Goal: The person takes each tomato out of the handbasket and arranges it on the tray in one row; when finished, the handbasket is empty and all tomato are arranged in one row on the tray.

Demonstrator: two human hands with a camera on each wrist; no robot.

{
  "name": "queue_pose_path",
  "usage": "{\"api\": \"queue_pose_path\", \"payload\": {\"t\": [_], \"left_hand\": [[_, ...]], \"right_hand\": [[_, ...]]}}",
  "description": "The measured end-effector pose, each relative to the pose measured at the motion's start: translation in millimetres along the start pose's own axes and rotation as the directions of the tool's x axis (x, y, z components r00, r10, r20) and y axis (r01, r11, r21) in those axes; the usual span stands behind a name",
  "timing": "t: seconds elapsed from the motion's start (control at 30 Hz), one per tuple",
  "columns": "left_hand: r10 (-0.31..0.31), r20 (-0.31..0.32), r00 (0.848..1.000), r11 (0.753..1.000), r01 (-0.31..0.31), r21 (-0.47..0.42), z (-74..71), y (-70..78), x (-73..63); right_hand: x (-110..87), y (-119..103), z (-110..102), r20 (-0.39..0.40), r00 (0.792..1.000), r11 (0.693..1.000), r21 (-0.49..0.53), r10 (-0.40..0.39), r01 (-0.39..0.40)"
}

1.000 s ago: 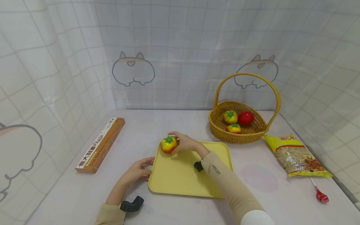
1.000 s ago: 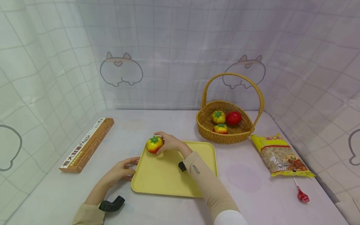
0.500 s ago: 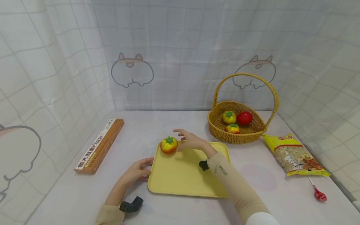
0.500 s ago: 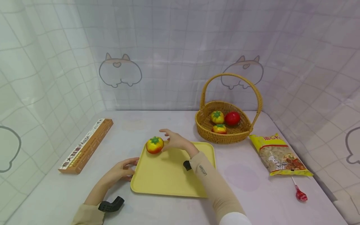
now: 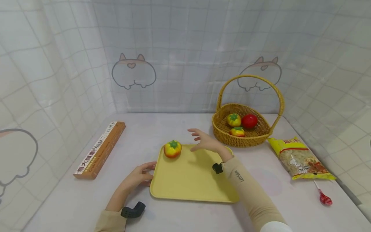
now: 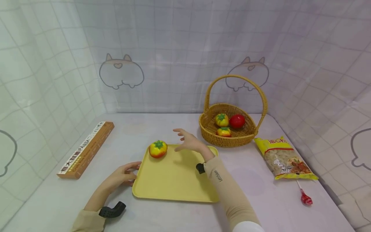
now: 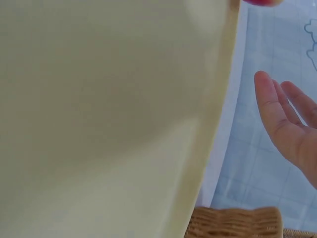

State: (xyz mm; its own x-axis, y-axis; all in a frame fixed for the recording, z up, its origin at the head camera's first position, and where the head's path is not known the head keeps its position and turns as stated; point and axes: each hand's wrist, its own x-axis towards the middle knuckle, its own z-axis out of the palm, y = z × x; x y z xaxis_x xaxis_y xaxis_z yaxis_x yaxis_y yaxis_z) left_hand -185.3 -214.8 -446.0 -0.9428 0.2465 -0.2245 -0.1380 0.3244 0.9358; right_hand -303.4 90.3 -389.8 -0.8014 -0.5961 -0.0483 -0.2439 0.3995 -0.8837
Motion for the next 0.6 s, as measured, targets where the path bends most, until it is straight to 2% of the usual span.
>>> {"api": "queue_pose_path", "payload": {"t": [0.17, 0.43, 0.6], "left_hand": [[0.000, 0.005, 1.000, 1.000, 0.000, -0.004, -0.6, 0.3, 1.9], [-0.031, -0.045, 0.998, 0.999, 0.031, 0.014, 1.2, -0.2, 1.5], [-0.023, -0.035, 0.999, 1.000, 0.024, 0.017, 1.3, -1.3, 1.5]], "right_hand": [[-9.8, -2, -12, -0.014, 1.000, 1.000, 0.027, -0.010, 0.011], [-22.4, 1, -33, -0.100, 0.994, 0.998, 0.037, -0.054, 0.058], [-31.2, 3, -42, -0.163, 0.985, 0.997, 0.034, -0.063, 0.069]]}}
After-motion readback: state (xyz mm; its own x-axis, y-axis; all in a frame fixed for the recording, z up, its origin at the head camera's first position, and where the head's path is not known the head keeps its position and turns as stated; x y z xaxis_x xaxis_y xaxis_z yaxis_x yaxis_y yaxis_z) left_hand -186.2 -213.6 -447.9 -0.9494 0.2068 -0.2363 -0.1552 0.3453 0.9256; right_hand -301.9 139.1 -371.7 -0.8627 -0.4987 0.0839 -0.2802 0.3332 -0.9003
